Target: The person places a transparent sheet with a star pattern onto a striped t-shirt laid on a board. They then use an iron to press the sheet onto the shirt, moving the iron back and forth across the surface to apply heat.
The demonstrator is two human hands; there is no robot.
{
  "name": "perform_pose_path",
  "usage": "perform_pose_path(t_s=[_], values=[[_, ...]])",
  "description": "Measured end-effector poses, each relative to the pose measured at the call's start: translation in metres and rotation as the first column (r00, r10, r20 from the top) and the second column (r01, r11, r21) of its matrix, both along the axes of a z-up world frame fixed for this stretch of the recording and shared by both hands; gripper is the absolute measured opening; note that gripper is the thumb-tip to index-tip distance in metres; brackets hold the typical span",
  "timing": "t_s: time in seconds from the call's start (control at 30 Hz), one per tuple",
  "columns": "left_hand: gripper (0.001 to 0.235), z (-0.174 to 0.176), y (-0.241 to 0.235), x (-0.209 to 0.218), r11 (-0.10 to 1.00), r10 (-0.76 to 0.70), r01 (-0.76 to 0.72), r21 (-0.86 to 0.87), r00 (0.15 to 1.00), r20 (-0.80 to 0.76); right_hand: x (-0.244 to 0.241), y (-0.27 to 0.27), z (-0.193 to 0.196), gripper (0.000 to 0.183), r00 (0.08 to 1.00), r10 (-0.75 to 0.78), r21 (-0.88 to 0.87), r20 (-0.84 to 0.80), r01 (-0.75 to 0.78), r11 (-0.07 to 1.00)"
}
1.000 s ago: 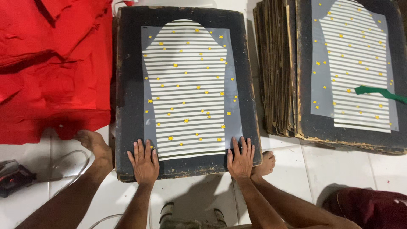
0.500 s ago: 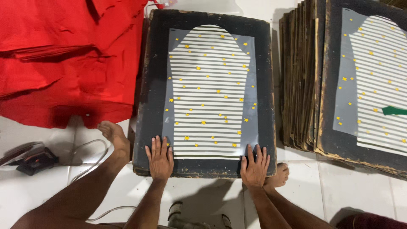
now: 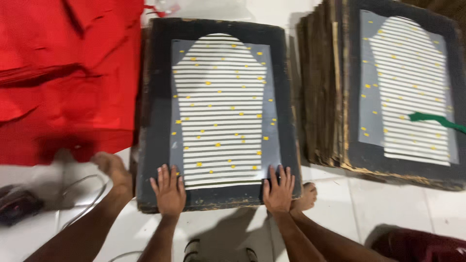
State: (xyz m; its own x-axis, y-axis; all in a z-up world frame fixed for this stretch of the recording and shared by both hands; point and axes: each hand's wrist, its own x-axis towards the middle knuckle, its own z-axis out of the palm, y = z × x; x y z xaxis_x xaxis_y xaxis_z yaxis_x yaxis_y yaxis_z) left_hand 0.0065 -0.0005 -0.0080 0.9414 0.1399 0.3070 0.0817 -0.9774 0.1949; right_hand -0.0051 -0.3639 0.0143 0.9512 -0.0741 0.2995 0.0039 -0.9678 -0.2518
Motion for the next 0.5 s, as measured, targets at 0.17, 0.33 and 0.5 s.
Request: perform_pose_path(t_s=[0.17, 0.33, 0.5], values=[[0.053, 0.0013, -0.0010, -0.0014, 0.994, -0.034, 0.031, -0.106, 0.999, -0.027, -0.0013, -0.0001, 0.0072, 0.054, 0.996, -0.020, -0.003, -0.089, 0.020, 1.000], [0.052, 0.0012, -0.0005, -0.0020, 0.991, -0.041, 0.041, -0.124, 0.999, 0.008, -0.0010, 0.0002, 0.0061, 0.053, 0.996, -0.025, -0.021, -0.082, 0.023, 1.000], [0.052, 0.0017, 0.0003, -0.0021, 0.988, -0.043, 0.039, -0.147, 0.999, -0.026, -0.0011, -0.0015, 0.0059, 0.053, 0.997, -0.016, 0.017, -0.082, 0.017, 1.000]])
